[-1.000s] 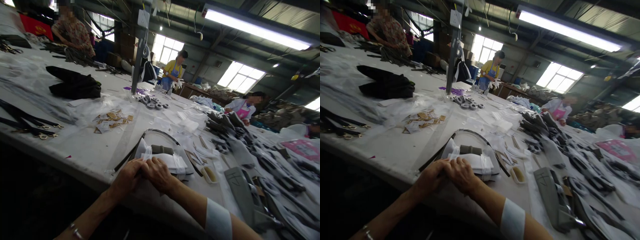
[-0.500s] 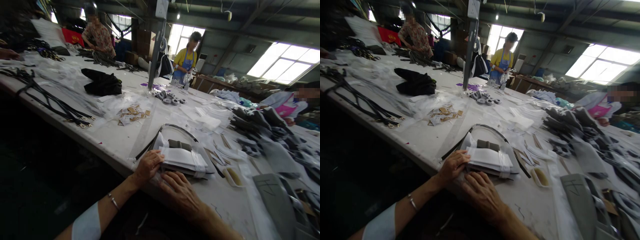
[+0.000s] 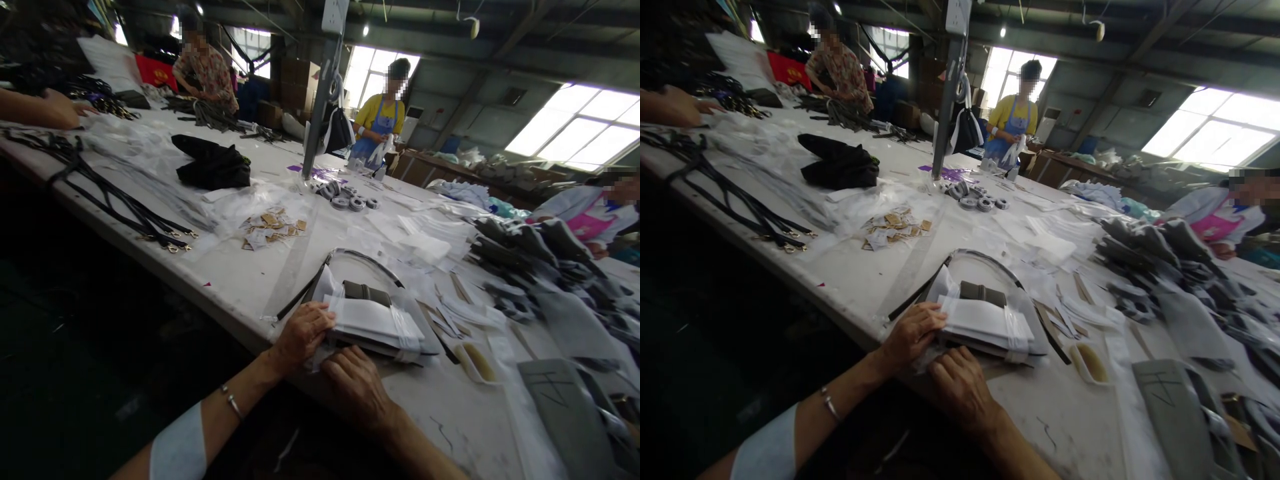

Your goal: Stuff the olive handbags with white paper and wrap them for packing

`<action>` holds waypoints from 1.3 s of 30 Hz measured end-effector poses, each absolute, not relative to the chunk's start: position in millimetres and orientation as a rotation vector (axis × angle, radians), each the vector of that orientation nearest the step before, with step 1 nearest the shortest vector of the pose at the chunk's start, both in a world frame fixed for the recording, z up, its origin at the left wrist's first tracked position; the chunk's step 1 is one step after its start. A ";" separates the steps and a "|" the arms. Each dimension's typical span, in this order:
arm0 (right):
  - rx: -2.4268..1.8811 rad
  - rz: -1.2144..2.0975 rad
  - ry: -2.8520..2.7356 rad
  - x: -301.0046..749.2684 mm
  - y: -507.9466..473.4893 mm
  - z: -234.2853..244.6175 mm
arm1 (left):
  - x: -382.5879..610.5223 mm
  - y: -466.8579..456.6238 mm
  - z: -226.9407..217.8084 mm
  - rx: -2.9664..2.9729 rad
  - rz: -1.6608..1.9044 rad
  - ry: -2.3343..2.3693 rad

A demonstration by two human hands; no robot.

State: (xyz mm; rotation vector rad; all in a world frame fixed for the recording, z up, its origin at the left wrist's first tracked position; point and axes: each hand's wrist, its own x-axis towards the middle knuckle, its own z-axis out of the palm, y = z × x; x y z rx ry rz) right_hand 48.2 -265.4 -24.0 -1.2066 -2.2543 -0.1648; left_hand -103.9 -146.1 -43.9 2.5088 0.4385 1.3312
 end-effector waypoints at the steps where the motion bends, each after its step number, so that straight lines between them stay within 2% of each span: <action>1: -1.251 -0.107 -2.227 50.0 -264.3 -21.2 | -103.8 -146.0 -44.1 2.513 1.321 0.443; 11: -1.626 0.428 -1.743 48.4 -253.3 -4.2 | -123.5 -152.7 -31.0 2.711 1.037 0.368; 17: -1.709 0.684 -1.645 55.2 -247.8 20.1 | -109.7 -155.3 -42.4 2.691 1.406 0.489; 19: -1.688 0.580 -1.773 66.7 -253.8 25.1 | -106.9 -156.6 -41.7 2.680 1.442 0.496; 24: -1.479 -0.244 -2.212 81.0 -265.4 11.5 | -108.1 -159.3 -32.7 2.658 1.470 0.488; 26: -1.380 -0.391 -2.219 74.5 -260.5 0.6 | -109.0 -158.5 -31.8 2.671 1.489 0.488; 30: -1.220 -0.338 -2.071 59.3 -238.4 -8.8 | -109.9 -151.1 -34.1 2.740 1.542 0.445; 39: -1.123 -0.292 -2.059 53.8 -223.8 3.9 | -111.3 -139.5 -48.1 2.866 1.565 0.448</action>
